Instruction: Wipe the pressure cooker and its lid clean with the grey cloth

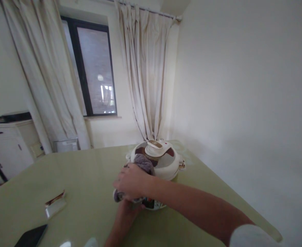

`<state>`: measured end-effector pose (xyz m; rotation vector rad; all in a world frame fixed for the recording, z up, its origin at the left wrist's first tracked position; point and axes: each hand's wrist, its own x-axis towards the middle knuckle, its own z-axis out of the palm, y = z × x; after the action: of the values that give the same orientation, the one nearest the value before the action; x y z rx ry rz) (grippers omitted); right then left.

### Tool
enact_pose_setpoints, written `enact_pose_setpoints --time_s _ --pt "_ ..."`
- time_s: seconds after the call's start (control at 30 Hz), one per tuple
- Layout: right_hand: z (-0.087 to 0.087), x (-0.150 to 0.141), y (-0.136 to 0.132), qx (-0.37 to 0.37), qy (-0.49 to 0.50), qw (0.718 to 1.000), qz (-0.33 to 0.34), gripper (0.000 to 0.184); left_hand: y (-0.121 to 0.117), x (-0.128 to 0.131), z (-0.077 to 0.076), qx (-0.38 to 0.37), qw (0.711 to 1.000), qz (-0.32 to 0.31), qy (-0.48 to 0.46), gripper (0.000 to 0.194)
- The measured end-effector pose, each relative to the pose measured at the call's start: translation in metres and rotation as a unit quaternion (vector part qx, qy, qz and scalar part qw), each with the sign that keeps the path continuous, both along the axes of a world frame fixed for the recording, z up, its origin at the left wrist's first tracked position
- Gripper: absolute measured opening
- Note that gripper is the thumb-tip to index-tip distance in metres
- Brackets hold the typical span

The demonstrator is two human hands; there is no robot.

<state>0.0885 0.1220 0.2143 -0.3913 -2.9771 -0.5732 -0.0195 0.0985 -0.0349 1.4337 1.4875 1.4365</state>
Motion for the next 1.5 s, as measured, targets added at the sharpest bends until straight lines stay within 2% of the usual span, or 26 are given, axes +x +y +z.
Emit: enact_pose_setpoints --time_s 0.07,0.13,0.23,0.33,0.43,0.53,0.63,0.7,0.8,0.87,0.93,1.03,1.13,1.23,1.4,1.5 --pt "0.009 0.036 0.004 0.033 0.069 0.996 0.039 0.036 -0.005 0.001 0.001 0.009 0.999 -0.022 -0.026 0.076" --pt "0.021 0.072 0.017 0.02 0.155 0.987 -0.036 0.039 -0.01 0.002 0.004 0.015 0.998 -0.043 -0.049 0.088" --pt "0.033 0.121 0.039 -0.047 0.271 0.946 -0.171 0.029 -0.015 0.003 0.008 0.023 0.997 -0.056 -0.049 0.099" --pt "0.032 0.16 0.056 -0.077 0.289 0.93 -0.214 0.024 -0.014 0.003 0.009 0.024 0.998 -0.05 -0.041 0.099" --pt "0.028 0.185 0.078 -0.09 0.283 0.913 -0.28 0.024 -0.012 0.002 0.008 0.018 0.998 -0.049 -0.036 0.1" --pt "0.026 0.201 0.1 -0.1 0.283 0.879 -0.369 0.028 -0.011 0.001 0.008 0.012 0.998 -0.045 -0.03 0.101" --pt "0.02 0.206 0.103 -0.097 0.291 0.858 -0.412 0.036 -0.012 0.0 0.009 0.004 0.998 -0.047 -0.032 0.104" --pt "0.013 0.204 0.087 -0.06 0.302 0.863 -0.4 0.041 -0.012 0.0 0.01 0.002 0.998 -0.046 -0.04 0.103" --pt "-0.003 0.194 0.048 0.017 0.294 0.884 -0.362 0.04 -0.012 0.0 0.011 0.008 0.998 -0.035 -0.044 0.102" --pt "-0.01 0.186 0.021 0.026 0.272 0.9 -0.34 0.039 -0.012 0.0 0.011 0.006 0.999 -0.029 -0.041 0.103" --pt "-0.012 0.176 0.001 0.019 0.248 0.919 -0.305 0.041 -0.012 -0.001 0.011 -0.002 0.999 -0.028 -0.04 0.105" --pt "-0.004 0.153 -0.013 0.021 0.203 0.95 -0.236 0.039 -0.012 -0.001 0.011 -0.011 0.998 -0.031 -0.047 0.107" --pt "0.011 0.117 -0.01 0.037 0.165 0.971 -0.17 0.036 -0.013 0.0 0.012 -0.01 0.998 -0.03 -0.063 0.105" --pt "0.027 0.074 0.006 0.031 0.153 0.975 -0.157 0.035 -0.014 0.001 0.014 -0.008 0.997 -0.029 -0.066 0.105" --pt "0.05 0.015 0.052 -0.038 0.109 0.972 -0.207 0.033 -0.015 0.002 0.019 -0.007 0.999 -0.034 -0.042 0.103" --pt "0.057 -0.01 0.071 -0.084 0.109 0.952 -0.274 0.031 -0.017 0.002 0.015 -0.001 0.999 -0.036 -0.023 0.103"
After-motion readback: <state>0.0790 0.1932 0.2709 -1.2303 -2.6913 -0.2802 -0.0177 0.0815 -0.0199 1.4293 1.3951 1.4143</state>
